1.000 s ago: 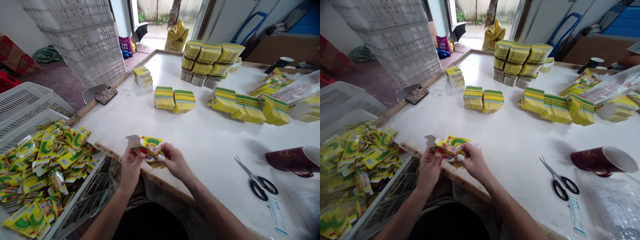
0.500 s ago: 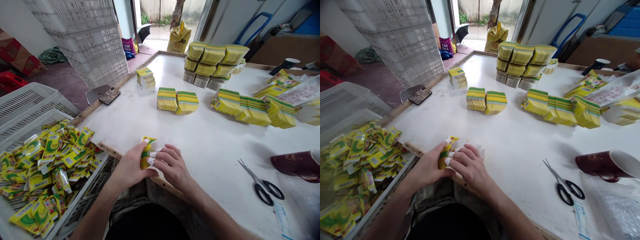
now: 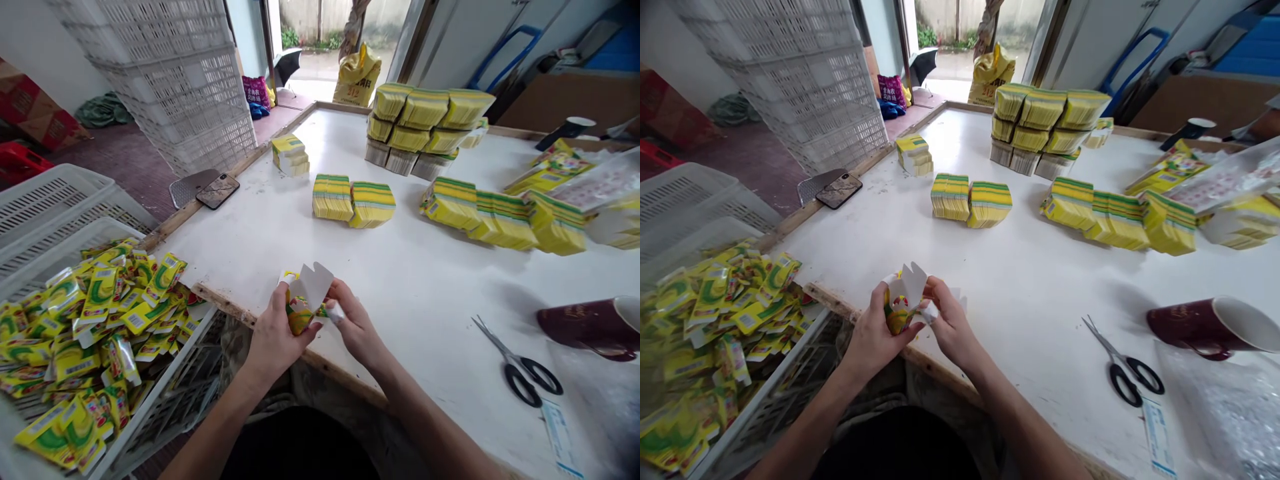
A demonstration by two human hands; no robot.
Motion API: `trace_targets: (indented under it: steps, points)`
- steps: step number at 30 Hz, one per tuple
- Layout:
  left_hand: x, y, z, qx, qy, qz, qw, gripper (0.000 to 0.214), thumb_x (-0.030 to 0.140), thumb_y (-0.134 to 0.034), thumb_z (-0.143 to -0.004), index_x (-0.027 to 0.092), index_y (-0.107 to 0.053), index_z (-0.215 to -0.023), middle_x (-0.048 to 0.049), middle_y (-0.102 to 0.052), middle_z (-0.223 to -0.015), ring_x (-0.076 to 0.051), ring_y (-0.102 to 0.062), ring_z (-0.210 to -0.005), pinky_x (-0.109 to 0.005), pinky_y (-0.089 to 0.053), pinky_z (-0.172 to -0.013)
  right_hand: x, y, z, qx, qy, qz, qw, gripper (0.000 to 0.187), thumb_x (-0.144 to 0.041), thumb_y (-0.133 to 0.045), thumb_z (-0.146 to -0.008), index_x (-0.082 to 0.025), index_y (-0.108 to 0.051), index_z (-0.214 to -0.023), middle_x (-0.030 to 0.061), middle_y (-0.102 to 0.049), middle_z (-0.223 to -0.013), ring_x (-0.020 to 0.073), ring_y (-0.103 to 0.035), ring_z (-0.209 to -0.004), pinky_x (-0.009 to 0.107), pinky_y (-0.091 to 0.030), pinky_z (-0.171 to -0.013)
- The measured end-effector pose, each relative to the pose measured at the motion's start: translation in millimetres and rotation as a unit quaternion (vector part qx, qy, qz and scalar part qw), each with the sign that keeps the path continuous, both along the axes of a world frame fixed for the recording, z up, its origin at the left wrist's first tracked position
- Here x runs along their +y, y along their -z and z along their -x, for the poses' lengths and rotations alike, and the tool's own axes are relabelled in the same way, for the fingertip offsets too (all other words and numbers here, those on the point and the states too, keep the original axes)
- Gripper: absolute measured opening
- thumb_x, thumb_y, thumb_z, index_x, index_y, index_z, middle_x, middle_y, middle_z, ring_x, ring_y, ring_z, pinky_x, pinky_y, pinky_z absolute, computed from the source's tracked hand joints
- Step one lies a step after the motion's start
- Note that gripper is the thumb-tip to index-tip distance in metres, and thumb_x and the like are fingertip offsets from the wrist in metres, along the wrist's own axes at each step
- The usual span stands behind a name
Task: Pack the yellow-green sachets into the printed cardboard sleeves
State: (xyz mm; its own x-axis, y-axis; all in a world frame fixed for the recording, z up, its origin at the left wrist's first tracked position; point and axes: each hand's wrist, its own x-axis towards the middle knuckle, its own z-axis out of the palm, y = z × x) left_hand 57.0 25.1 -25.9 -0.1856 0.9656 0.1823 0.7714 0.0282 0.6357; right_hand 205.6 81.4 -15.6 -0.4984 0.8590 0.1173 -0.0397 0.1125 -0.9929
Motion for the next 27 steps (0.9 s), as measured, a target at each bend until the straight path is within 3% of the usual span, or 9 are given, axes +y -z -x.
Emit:
trace_targets:
  steps: [6,11,14,17,22,27]
  points:
    - [0,2.6,0,0.010,0.054,-0.018,0.998,0.068,0.044,-0.065,-0.079,0.021,-0.029,-0.132,-0.0154,-0.061,-0.113,-0.031,-0.066,-0.096,-0.039,-0.054,-0.074,5,-1.2,-6,0.032,-0.075,0.087,0.993,0.034,-0.038,-0.047,-0.094,-0.026,-0.056,-0.125,0.0045,-0.061,-0.123,0.0222,-0.055,-0.117,0.039,-0.045,-0.100]
    - [-3,7.2,-4,0.005,0.077,-0.034,0.996,0.064,0.032,-0.066,-0.078,0.021,-0.031,-0.129,-0.0134,-0.061,-0.110,-0.029,-0.065,-0.096,-0.039,-0.053,-0.076,3,-0.3,-2,0.019,-0.044,0.084,0.995,0.030,-0.032,-0.052,-0.088,-0.025,-0.062,-0.116,0.0048,-0.065,-0.119,0.0245,-0.057,-0.114,0.045,-0.044,-0.101]
    - [-4,8.0,-11,0.004,0.109,-0.052,0.993,0.065,0.025,-0.067,-0.075,0.023,-0.031,-0.129,-0.0130,-0.060,-0.114,-0.029,-0.064,-0.099,-0.039,-0.053,-0.079,2,2.8,0,0.039,-0.051,0.143,0.988,0.033,-0.027,-0.059,-0.082,-0.025,-0.060,-0.116,0.0039,-0.066,-0.116,0.0233,-0.060,-0.110,0.043,-0.046,-0.099]
    - [-5,8.1,-17,-0.005,0.112,-0.051,0.992,0.065,0.023,-0.068,-0.074,0.024,-0.030,-0.128,-0.0125,-0.060,-0.113,-0.029,-0.064,-0.100,-0.038,-0.053,-0.079,2,8.1,0,0.060,-0.073,0.190,0.977,0.036,-0.035,-0.063,-0.082,-0.026,-0.058,-0.117,0.0050,-0.063,-0.121,0.0227,-0.059,-0.113,0.041,-0.046,-0.101]
    - [-6,5.1,-15,-0.002,0.063,-0.054,0.997,0.065,0.031,-0.069,-0.074,0.023,-0.028,-0.124,-0.0143,-0.058,-0.112,-0.031,-0.064,-0.097,-0.040,-0.055,-0.073,1,13.3,2,0.092,-0.049,0.169,0.980,0.058,-0.064,-0.054,-0.083,-0.024,-0.055,-0.125,0.0095,-0.063,-0.120,0.0256,-0.061,-0.109,0.043,-0.049,-0.096]
    - [-4,4.5,-7,0.001,0.122,-0.036,0.992,0.059,0.020,-0.064,-0.072,0.026,-0.031,-0.120,-0.0106,-0.057,-0.115,-0.028,-0.064,-0.097,-0.040,-0.054,-0.076,-4,10.8,2,0.031,-0.062,0.041,0.997,0.067,-0.065,-0.050,-0.084,-0.021,-0.047,-0.134,0.0115,-0.059,-0.125,0.0280,-0.056,-0.117,0.043,-0.045,-0.102]
